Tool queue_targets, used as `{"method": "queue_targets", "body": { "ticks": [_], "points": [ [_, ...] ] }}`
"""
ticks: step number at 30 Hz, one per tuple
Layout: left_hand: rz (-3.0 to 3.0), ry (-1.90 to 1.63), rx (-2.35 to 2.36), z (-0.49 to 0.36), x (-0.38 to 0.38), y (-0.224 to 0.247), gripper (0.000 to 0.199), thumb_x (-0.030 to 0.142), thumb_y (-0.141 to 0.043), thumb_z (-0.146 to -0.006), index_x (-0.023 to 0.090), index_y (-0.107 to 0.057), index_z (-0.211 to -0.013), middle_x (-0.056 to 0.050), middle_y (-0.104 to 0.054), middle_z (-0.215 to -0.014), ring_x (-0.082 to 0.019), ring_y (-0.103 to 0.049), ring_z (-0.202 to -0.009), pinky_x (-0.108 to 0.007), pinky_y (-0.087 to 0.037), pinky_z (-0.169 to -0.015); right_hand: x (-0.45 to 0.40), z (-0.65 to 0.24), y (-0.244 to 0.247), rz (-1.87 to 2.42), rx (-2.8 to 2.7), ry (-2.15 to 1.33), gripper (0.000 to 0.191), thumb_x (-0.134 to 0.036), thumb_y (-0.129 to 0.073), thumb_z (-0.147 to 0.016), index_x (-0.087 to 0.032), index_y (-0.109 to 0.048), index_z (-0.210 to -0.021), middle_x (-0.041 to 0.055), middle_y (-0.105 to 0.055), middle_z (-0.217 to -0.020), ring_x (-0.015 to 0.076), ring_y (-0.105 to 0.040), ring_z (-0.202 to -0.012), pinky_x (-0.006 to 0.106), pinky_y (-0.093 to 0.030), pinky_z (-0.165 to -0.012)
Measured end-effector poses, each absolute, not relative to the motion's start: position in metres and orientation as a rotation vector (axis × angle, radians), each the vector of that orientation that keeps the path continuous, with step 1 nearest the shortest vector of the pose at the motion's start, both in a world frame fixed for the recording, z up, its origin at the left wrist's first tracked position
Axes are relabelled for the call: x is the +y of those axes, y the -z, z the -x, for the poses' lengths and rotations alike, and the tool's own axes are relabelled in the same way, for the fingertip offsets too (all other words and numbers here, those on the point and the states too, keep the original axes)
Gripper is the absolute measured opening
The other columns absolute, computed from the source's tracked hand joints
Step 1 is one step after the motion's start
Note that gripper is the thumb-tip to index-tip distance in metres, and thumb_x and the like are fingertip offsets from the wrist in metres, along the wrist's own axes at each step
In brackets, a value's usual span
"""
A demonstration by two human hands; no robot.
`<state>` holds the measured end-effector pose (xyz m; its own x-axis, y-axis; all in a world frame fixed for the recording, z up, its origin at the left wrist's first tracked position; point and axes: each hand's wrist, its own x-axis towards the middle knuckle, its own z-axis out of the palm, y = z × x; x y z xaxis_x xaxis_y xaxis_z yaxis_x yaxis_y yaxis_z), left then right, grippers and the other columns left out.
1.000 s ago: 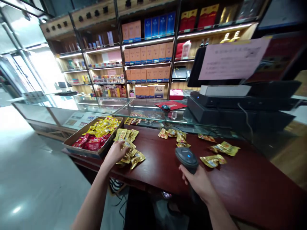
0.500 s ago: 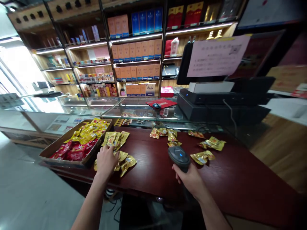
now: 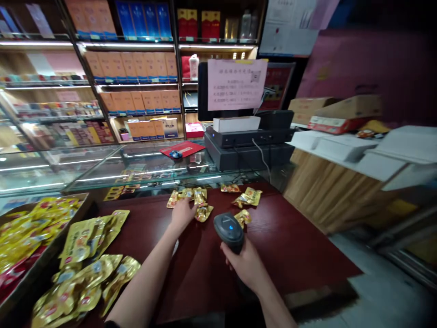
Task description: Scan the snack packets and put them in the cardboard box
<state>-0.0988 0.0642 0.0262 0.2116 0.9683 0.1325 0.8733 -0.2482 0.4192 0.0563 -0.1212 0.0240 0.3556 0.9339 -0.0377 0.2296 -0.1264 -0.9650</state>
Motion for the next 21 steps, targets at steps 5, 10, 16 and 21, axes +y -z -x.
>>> {"method": "queue_targets", "body": {
  "ticks": [5, 10, 16, 21],
  "points": [
    [-2.182, -0.432, 1.904, 0.062, 0.099, -0.020, 0.054, 0.053, -0.057, -0.086, 0.010, -0.049, -0.119, -0.024, -0.069, -0.104, -0.034, -0.067, -0.102, -0.037, -0.045, -0.082, -0.124, -0.069, -0.019, 1.634, -1.074, -0.798, 0.022, -0.038, -0.068, -0.076, -0.019, -0.064, -0.086, 0.0016, -0.064, -0.050, 0.0208, -0.063, -0.044, 0.026, -0.045, -0.041],
    [-2.116, -0.508, 1.841, 0.057, 0.111, -0.015, 0.058, 0.040, -0.068, -0.080, 0.011, -0.045, -0.124, -0.023, -0.069, -0.106, -0.033, -0.067, -0.103, -0.034, -0.045, -0.081, -0.123, -0.082, -0.017, 1.669, -1.051, -0.774, 0.026, -0.039, -0.069, -0.075, -0.018, -0.068, -0.090, 0.0032, -0.065, -0.050, 0.0236, -0.066, -0.047, 0.027, -0.047, -0.041],
    [-1.945, -0.673, 1.660, 0.064, 0.109, -0.014, 0.035, 0.034, -0.076, -0.069, 0.015, -0.067, -0.097, -0.010, -0.073, -0.089, -0.025, -0.067, -0.088, -0.028, -0.044, -0.073, -0.124, -0.079, -0.023, 1.662, -1.068, -0.771, 0.027, -0.040, -0.069, -0.075, -0.018, -0.068, -0.091, 0.0037, -0.067, -0.052, 0.0244, -0.068, -0.050, 0.028, -0.048, -0.043],
    [-1.827, -0.877, 1.455, 0.079, 0.087, -0.019, 0.021, 0.035, -0.076, -0.065, 0.016, -0.070, -0.070, -0.002, -0.065, -0.061, -0.018, -0.061, -0.065, -0.025, -0.041, -0.062, -0.132, -0.061, -0.032, 1.623, -1.112, -0.769, 0.026, -0.039, -0.069, -0.076, -0.018, -0.068, -0.093, 0.0038, -0.067, -0.053, 0.0241, -0.067, -0.050, 0.027, -0.048, -0.042]
  ]
}}
